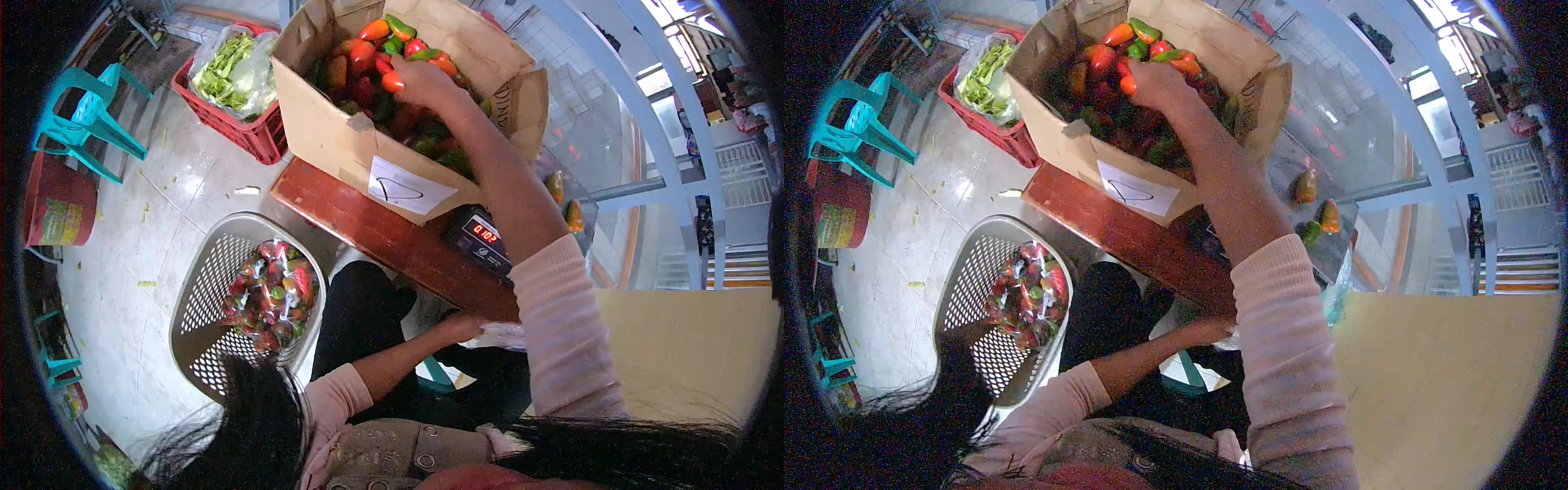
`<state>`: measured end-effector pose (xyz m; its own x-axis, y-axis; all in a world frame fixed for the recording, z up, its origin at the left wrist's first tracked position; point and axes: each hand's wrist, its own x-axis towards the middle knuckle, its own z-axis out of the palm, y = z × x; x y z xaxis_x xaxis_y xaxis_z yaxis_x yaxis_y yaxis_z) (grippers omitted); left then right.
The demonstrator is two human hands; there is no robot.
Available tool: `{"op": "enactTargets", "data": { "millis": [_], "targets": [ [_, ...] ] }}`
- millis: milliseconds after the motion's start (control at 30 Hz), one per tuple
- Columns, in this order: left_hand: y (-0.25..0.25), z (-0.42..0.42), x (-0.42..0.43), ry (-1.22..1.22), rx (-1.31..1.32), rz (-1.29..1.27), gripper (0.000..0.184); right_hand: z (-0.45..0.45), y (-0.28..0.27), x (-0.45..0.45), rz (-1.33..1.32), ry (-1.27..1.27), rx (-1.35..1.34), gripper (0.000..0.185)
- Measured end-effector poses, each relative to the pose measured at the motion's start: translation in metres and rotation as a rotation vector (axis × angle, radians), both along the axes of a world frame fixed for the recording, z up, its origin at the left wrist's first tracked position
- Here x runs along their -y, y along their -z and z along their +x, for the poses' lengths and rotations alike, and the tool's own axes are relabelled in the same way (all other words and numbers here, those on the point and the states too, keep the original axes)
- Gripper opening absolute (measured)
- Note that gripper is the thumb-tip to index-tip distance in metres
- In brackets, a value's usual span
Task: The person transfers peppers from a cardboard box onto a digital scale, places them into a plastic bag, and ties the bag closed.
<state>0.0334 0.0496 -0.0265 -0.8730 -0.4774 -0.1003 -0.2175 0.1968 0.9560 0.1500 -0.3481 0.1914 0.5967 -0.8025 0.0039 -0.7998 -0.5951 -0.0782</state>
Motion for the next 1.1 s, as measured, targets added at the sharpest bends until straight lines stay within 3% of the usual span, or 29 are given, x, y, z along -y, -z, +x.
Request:
{"op": "enactTargets", "data": {
  "millis": [133,200,300,400,500,600,633,733,833,933,1100],
  "targets": [
    [-0.003,0.009,0.004,-0.030,-0.032,0.068,0.042,-0.008,-0.016,-0.011,0.392,0.273,-0.073,0.039],
    [-0.007,0.011,0.001,-0.141,-0.124,0.060,0.035,-0.027,-0.030,-0.017,0.597,0.449,-0.058,0.044],
    [0.001,0.003,-0.005,-0.176,-0.188,0.034,0.034,-0.050,-0.014,-0.015,0.027,0.250,-0.024,0.048],
    [0.002,0.001,-0.007,-0.135,-0.174,0.048,0.034,-0.036,-0.005,-0.001,-0.235,0.066,0.376,0.047],
    [-0.004,0.001,-0.004,-0.126,-0.163,0.001,0.035,-0.004,0.002,-0.012,-0.309,-0.173,0.476,0.042],
    [-0.016,0.004,-0.002,-0.062,-0.107,0.014,0.042,0.021,0.012,-0.006,-0.106,-0.220,0.334,0.041],
    [-0.021,0.006,0.001,-0.029,-0.082,0.032,0.047,0.018,0.015,-0.007,-0.147,-0.273,0.312,0.041],
    [-0.014,-0.003,0.002,0.017,0.025,0.092,0.047,0.009,0.019,-0.010,-0.132,-0.197,0.214,0.036],
    [-0.022,0.006,-0.004,-0.106,-0.054,-0.010,0.044,0.010,0.010,-0.014,-0.031,-0.081,0.031,0.031],
    [-0.030,0.011,0.001,-0.059,-0.043,0.045,0.041,0.012,0.010,0.001,0.078,-0.169,-0.036,0.027],
    [-0.029,0.015,0.001,-0.080,-0.085,0.108,0.039,0.011,0.015,0.000,-0.010,-0.097,-0.224,0.027]
  ]
}}
